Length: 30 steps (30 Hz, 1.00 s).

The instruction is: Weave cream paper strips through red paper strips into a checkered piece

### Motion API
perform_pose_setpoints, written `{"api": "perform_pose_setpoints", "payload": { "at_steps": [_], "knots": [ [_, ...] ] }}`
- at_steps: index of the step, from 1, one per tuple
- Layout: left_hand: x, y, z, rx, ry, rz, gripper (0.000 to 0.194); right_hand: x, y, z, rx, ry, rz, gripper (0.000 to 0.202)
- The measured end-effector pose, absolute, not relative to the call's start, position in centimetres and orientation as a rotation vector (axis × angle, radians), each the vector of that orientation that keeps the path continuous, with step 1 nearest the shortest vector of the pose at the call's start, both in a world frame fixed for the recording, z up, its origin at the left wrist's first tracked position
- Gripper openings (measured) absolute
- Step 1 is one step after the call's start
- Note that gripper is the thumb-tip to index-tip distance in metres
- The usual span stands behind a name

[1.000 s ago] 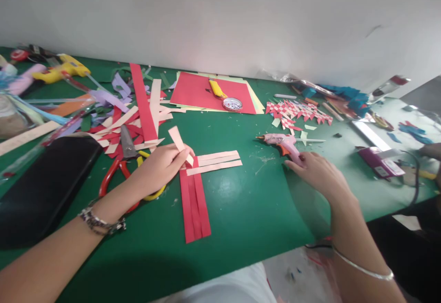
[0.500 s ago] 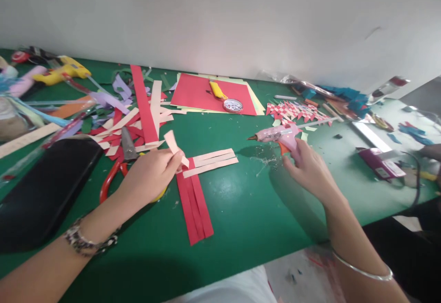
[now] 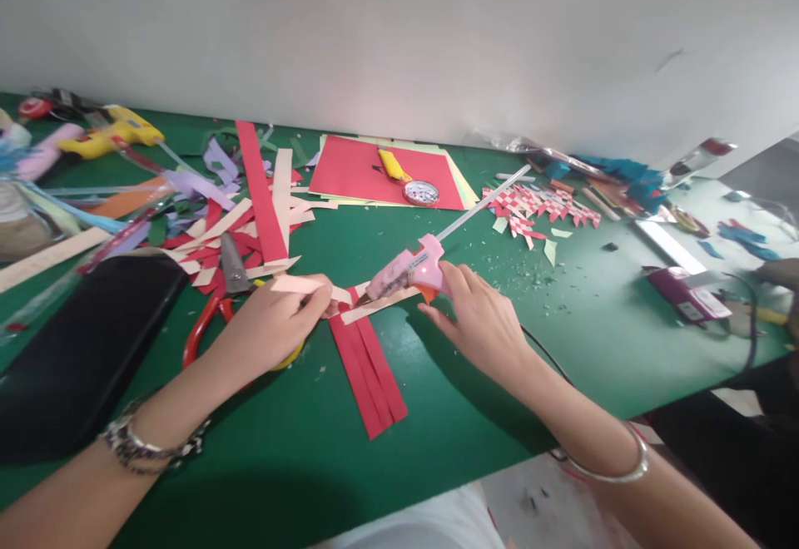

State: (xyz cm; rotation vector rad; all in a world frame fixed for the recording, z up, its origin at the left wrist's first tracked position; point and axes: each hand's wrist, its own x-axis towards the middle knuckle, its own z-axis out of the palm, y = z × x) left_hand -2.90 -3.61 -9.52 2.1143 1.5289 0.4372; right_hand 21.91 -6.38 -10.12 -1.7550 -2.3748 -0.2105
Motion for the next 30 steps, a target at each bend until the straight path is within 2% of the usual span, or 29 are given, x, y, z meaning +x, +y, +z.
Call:
{"api": "perform_pose_setpoints", "payload": {
  "at_steps": [19,30],
  "knots": [
    [-3.2,-3.4,-9.3,2.053,1.457,0.427,0.041,21.5,-6.5,-9.4,-1.958,-2.353,-0.174,0.016],
    [-3.0,-3.4,-9.2,2.068,1.441,0.439,0.04,23.5,-6.5,-9.3,-2.083,-2.277,-0.232,0.02]
  ]
}}
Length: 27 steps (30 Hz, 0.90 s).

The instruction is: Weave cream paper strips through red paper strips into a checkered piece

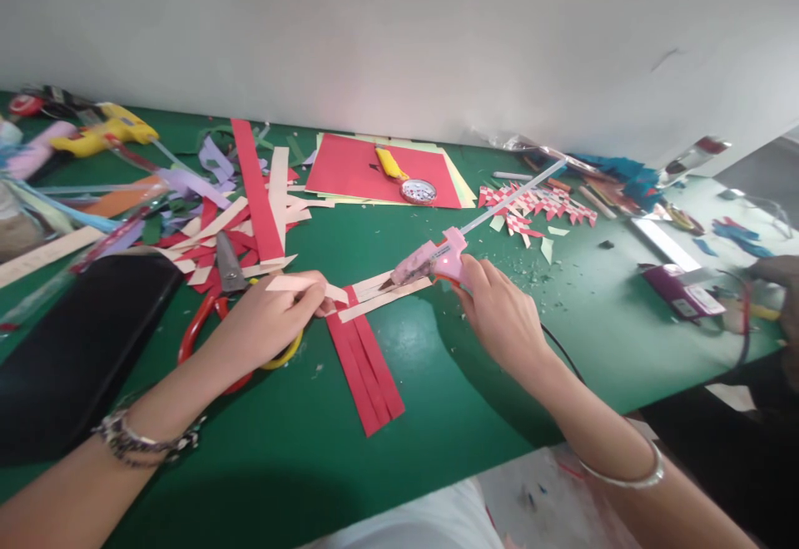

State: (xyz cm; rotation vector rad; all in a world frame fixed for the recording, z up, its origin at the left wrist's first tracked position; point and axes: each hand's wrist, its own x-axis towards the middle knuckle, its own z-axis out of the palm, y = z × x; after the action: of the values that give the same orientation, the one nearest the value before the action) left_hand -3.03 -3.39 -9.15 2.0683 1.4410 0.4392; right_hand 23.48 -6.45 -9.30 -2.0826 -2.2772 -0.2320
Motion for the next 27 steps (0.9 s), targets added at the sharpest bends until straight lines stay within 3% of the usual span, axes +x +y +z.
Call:
{"api": "perform_pose_setpoints", "payload": {
  "at_steps": [16,27],
  "knots": [
    [-3.0,-3.3,-9.5,2.018,1.485,0.423,0.039,26.6,-6.7,-9.7,-2.223,-2.126,-0.31,0.017],
    [-2.9,-3.4,-9.5,2.054,1.456,0.426,0.041,31.0,-5.7,-10.6,-2.273,-1.97,-0.386,0.028]
  ]
}}
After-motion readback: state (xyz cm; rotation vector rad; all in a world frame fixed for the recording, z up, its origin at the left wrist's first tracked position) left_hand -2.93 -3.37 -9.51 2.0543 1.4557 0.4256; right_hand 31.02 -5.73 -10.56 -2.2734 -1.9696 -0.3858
